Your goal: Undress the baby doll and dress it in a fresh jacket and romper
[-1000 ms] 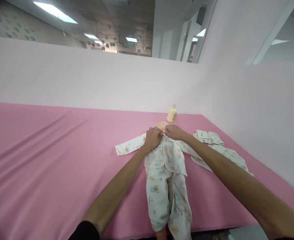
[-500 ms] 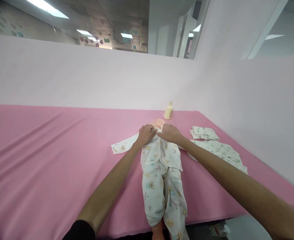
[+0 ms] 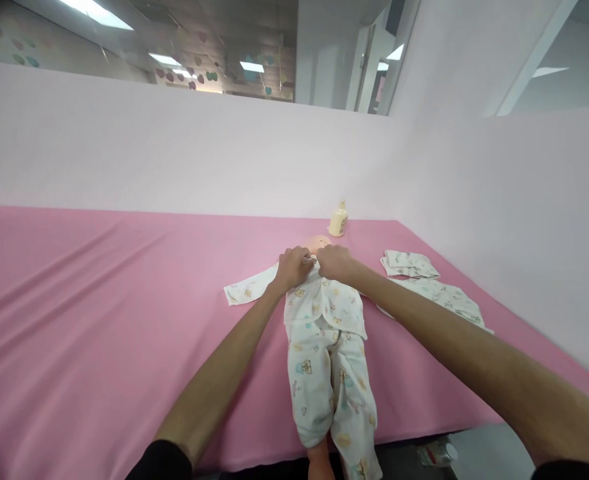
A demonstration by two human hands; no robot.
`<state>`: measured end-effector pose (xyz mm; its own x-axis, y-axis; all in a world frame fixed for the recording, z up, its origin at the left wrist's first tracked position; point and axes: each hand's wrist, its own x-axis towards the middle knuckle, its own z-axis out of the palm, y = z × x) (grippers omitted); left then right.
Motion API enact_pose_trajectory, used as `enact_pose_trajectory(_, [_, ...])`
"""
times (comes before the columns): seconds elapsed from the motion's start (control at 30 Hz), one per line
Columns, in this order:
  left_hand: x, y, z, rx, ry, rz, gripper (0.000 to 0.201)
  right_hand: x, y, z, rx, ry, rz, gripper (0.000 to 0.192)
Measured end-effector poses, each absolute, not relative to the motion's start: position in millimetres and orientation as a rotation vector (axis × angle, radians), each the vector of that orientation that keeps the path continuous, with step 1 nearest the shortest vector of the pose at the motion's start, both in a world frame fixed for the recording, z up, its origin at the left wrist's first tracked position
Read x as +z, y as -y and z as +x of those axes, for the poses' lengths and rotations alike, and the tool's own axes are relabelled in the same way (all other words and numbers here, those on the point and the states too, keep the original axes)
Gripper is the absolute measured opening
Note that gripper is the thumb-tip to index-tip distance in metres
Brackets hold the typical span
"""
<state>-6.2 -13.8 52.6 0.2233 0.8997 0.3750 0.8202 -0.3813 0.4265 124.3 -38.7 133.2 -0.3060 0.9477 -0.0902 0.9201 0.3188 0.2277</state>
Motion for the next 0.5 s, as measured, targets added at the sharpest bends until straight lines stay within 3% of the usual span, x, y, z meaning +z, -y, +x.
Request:
enact_pose_trajectory(0.17, [63.6,20.3,-13.7,0.79,-1.545,2.413,0.018,134.6,34.8,131.3,0.156,-2.389,1.753,0.01])
enact_pose_trajectory(0.27, [76.0,26.5,-19.8,0.777,-1.253,2.375,0.025,138.5,33.0,148.3,-0.391,-2.501,1.897,0.028])
enact_pose_trajectory(0.37, [85.1,31.0,-20.6,0.72,-1.079,2.407,0.03,139.1,33.9,166.5,-1.03,-2.583,1.931,0.027])
enact_pose_trajectory(0.5, [87.7,33.0,-13.6,0.716,-1.087,2.603,0.034,134.6,37.8,177.4,-1.261,-2.598,1.857,0.014])
